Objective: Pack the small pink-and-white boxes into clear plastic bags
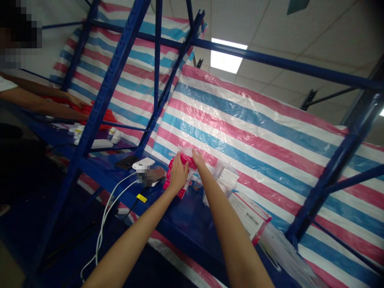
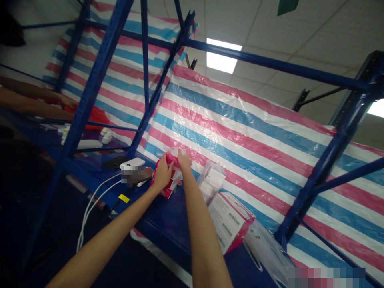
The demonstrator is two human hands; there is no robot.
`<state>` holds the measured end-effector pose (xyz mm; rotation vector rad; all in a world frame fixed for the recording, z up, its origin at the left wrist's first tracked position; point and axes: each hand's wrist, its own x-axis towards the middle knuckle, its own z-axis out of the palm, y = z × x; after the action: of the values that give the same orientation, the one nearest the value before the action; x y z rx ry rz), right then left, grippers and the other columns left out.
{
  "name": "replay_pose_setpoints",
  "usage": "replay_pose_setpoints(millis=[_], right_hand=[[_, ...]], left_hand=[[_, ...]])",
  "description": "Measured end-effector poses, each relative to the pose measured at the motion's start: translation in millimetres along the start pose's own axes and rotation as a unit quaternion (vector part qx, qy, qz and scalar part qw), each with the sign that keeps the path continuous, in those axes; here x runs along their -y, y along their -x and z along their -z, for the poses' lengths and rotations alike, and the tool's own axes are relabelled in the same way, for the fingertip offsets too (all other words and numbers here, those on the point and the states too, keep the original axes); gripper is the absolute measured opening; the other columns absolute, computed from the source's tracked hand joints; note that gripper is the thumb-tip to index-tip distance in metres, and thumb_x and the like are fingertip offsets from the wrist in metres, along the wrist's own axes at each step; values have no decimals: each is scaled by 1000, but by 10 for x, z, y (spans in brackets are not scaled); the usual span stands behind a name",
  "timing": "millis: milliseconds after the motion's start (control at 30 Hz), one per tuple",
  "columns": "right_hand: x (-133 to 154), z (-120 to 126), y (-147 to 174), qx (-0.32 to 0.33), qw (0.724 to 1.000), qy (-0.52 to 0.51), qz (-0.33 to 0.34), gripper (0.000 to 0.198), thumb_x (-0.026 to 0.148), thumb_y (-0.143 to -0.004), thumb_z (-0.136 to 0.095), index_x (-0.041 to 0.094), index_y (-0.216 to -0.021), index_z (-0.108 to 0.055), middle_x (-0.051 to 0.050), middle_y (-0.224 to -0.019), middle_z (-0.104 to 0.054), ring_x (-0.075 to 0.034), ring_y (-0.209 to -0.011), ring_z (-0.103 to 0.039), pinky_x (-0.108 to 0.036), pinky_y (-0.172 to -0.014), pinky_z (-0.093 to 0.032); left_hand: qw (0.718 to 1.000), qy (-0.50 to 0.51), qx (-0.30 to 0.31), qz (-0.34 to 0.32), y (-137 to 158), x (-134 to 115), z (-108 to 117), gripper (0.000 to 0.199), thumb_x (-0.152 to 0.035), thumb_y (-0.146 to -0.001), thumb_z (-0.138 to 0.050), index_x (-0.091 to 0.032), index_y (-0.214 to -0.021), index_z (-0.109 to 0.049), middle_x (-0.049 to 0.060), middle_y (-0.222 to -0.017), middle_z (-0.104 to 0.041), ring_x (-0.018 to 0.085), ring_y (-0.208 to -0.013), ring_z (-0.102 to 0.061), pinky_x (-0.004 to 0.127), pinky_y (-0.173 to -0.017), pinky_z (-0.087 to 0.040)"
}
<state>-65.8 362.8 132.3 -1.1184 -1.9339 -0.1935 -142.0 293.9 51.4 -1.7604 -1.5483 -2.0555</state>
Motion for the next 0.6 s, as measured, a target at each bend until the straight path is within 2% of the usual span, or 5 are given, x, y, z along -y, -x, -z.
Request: replay_pose_setpoints(millis=[67, 200, 267, 367, 600], right_hand=[[-38, -55, 75, -8, 999, -29, -39, 44, 43, -88, -30, 14, -108, -56, -14, -99, -64, -24, -92, -61, -44, -84, -42], [-97, -65, 357, -24, 993, -73, -91, 44, 44, -83, -42, 16, -115, -51, -12, -108, -61, -23, -100, -57, -39, -87, -42], [-91, -59, 523, -35, 989, -108, -98, 52, 46, -81, -44, 14, -122, -45, -14, -118, -56, -23, -107, -53, -37, -89, -41], [-44, -66, 706, -52, 978, -177, -97, 60, 44, -79, -46, 15, -130, -33, -13, -127, -48, -21, -113, -49, -35, -92, -40], [146, -171, 732, -108, 964, -225, -92, 50, 29, -77, -44, 13, -124, -35, -14, -128, -45, -22, -119, -41, -38, -101, -30]], left_hand=[[1000, -8, 10, 14, -27, 152, 41, 57, -40, -91, -28, -7, -137, -24, 19, -141, -32, 26, -132, -25, 45, -108, -20], [995, 0, -45, 87, -87, 393, 88, 59, -47, -88, -34, -13, -136, -28, 16, -146, -20, 29, -136, -8, 53, -108, -8], [992, 59, -21, 111, -123, 484, 85, 59, -49, -87, -35, -14, -135, -29, 16, -145, -24, 28, -135, -15, 50, -108, -13], [984, 149, 54, 82, -125, 563, 70, 54, -47, -89, -33, -16, -133, -33, 13, -137, -39, 22, -128, -35, 41, -106, -25], [991, 107, 42, 62, 15, 538, 73, 51, -46, -89, -34, -18, -131, -37, 11, -132, -47, 24, -121, -44, 41, -102, -32]])
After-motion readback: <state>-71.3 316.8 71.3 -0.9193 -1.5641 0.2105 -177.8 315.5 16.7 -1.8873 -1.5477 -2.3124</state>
